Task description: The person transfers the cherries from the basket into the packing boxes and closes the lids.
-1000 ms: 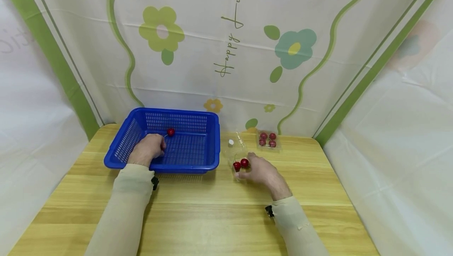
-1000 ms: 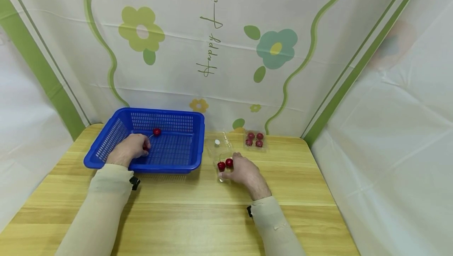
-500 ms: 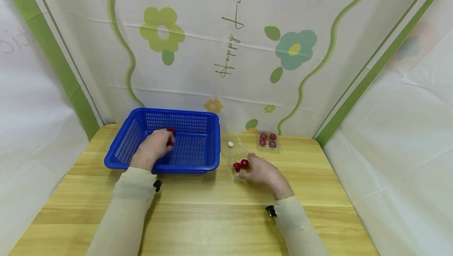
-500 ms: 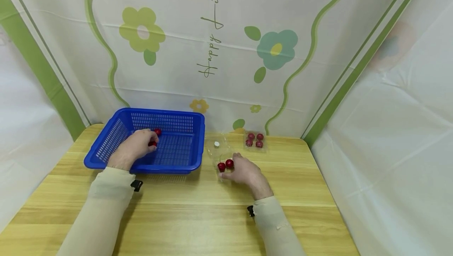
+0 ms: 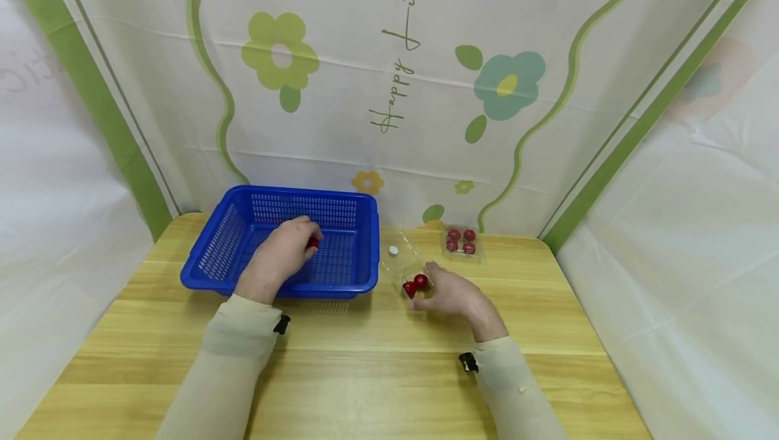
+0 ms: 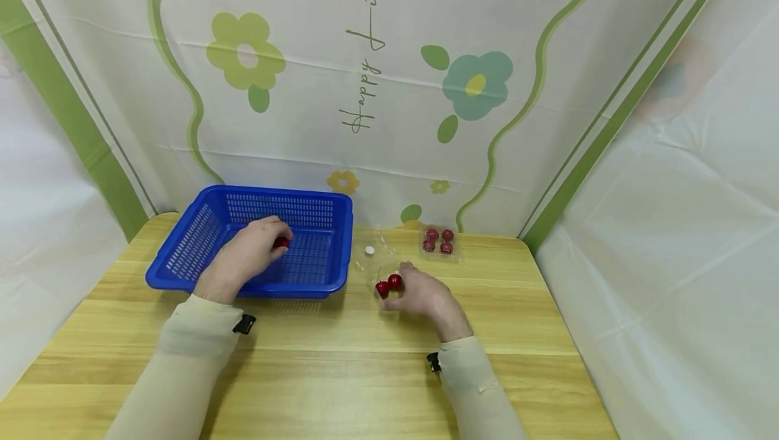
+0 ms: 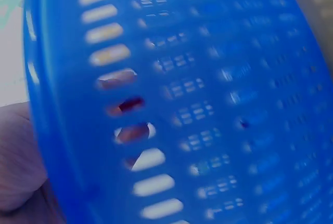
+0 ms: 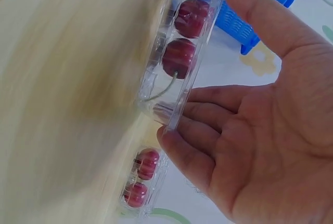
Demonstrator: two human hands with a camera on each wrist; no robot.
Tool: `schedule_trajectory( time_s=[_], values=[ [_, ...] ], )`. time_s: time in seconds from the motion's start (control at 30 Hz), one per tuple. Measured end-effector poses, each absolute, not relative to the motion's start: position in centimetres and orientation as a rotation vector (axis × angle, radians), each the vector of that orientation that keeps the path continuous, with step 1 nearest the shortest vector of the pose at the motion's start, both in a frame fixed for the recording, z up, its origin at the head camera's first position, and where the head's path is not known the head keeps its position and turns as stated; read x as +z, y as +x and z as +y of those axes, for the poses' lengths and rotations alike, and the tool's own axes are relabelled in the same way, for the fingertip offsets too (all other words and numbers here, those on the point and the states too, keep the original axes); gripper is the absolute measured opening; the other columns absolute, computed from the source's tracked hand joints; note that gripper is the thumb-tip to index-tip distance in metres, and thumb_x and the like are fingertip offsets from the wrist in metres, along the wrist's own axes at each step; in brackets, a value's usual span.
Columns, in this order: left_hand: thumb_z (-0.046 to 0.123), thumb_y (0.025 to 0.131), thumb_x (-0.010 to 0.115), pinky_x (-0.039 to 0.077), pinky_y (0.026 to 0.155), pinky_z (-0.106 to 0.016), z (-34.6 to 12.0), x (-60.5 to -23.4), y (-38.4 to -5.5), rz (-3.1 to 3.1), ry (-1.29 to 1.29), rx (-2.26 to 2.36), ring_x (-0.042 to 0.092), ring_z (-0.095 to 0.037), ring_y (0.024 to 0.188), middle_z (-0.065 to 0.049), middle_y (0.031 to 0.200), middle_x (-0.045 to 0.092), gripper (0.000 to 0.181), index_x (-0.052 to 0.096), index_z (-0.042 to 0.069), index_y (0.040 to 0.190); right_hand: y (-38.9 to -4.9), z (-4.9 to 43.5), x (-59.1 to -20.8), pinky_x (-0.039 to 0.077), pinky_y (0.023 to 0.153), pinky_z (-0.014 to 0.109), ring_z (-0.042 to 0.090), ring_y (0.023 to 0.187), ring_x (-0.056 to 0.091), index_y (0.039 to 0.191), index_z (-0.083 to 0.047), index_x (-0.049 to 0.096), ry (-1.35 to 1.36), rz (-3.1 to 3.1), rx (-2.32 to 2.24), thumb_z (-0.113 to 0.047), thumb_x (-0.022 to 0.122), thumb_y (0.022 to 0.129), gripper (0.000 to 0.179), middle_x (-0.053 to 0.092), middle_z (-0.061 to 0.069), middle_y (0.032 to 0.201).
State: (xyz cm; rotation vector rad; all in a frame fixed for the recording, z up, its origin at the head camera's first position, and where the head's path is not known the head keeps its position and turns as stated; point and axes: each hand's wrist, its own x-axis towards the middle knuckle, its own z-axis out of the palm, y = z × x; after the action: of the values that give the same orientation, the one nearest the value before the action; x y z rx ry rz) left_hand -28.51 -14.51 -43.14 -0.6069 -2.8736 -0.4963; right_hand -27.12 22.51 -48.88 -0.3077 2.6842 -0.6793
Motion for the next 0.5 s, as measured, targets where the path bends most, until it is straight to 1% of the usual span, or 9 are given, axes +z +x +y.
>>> schedule_trajectory(
  time_s=[0.1, 0.17, 0.33, 0.5],
  values=[
    [-0.001, 0.105, 0.085, 0.072, 0.093, -0.048, -13.8, -42.9, -28.2, -2.843, -0.633, -0.516, 0.08, -0.034, 0.103, -0.016, 0.109, 0.078, 0.009, 0.082, -0.002, 0.113, -27.1, 22.5, -48.9, 0.044, 0.14, 0.066, 0.049, 0.17, 0.05, 0.183, 0.004, 0.03, -0.281, 2.689, -0.673, -0.047, 0.095, 0.1, 0.117, 0.045, 0.028, 0.185],
    [-0.001, 0.105, 0.085, 0.073, 0.095, -0.048, -13.3, -42.8, -28.0, -2.831, -0.647, -0.531, 0.08, -0.035, 0.105, -0.016, 0.111, 0.079, 0.01, 0.083, -0.002, 0.115, -27.0, 22.5, -48.8, 0.045, 0.139, 0.067, 0.049, 0.168, 0.052, 0.183, 0.003, 0.03, -0.269, 2.69, -0.677, -0.047, 0.096, 0.099, 0.118, 0.047, 0.028, 0.183],
    [0.001, 0.108, 0.083, 0.073, 0.102, -0.049, -12.1, -42.6, -27.8, -2.828, -0.681, -0.574, 0.081, -0.035, 0.113, -0.017, 0.119, 0.08, 0.014, 0.083, -0.002, 0.121, -26.7, 22.3, -48.8, 0.041, 0.141, 0.069, 0.05, 0.171, 0.047, 0.183, 0.001, 0.031, -0.256, 2.687, -0.696, -0.048, 0.096, 0.099, 0.118, 0.043, 0.026, 0.187],
    [0.0, 0.108, 0.082, 0.072, 0.103, -0.047, -11.1, -42.6, -27.3, -2.826, -0.709, -0.6, 0.081, -0.034, 0.116, -0.016, 0.122, 0.081, 0.016, 0.083, -0.001, 0.124, -26.7, 22.2, -48.7, 0.039, 0.142, 0.07, 0.052, 0.173, 0.044, 0.183, 0.001, 0.032, -0.248, 2.696, -0.658, -0.049, 0.096, 0.099, 0.117, 0.042, 0.025, 0.187]
  ],
)
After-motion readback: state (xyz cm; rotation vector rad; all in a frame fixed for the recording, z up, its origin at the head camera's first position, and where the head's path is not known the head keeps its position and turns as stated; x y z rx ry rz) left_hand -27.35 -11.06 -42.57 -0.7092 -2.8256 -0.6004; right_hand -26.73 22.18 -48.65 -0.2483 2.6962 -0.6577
